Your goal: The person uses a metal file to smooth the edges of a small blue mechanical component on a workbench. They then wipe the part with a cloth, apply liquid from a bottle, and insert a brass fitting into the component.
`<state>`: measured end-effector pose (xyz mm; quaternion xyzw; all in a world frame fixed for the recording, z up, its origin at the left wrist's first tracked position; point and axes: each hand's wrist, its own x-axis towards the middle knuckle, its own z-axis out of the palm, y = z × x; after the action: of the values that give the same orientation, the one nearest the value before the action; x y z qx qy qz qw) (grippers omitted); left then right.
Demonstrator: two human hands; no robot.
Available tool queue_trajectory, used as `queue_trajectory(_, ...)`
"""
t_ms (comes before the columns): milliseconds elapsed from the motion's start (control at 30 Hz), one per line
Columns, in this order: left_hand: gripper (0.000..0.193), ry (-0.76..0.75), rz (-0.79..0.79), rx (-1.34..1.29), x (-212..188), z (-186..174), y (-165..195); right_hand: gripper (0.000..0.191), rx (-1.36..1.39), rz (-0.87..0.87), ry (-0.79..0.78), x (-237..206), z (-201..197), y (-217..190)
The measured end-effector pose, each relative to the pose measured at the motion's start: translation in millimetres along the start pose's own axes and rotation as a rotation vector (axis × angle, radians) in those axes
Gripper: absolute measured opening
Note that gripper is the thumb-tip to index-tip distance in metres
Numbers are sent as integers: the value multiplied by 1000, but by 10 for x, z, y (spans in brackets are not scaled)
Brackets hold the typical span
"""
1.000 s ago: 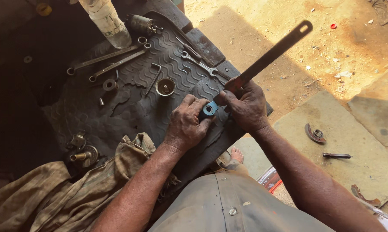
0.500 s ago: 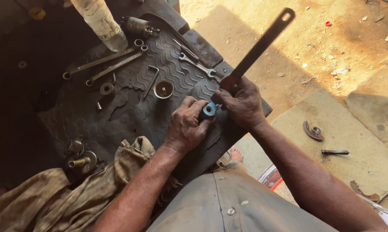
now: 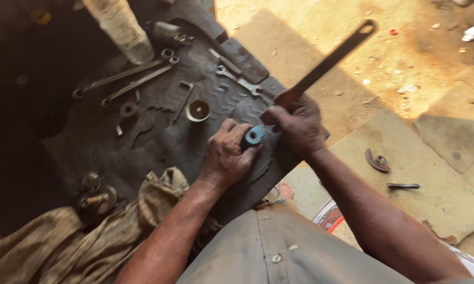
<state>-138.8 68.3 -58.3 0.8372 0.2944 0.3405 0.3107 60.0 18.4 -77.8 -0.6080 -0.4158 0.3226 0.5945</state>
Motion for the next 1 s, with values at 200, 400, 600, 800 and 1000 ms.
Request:
queue_trajectory(200,35,-33,-20,-18,2,16,-35,15,41,-52,-73,-61,30,5)
queue_trajectory(400,36,-35,-22,-15,29,25,25,11,-90,-63,-5,33,-70,-90)
queue_trajectory(600,36,-7,-26,-46,16,26,-8,12,-42,-22,-58,-193,-79,-117)
queue_trajectory(800,34,3,-42,-24,37,56,-56,15,67,-20,32,-200,-76,-57)
queue_trajectory(1000,30,-4,-110,-34,48,39,-49,18,29,-10,98,-238,22,-102)
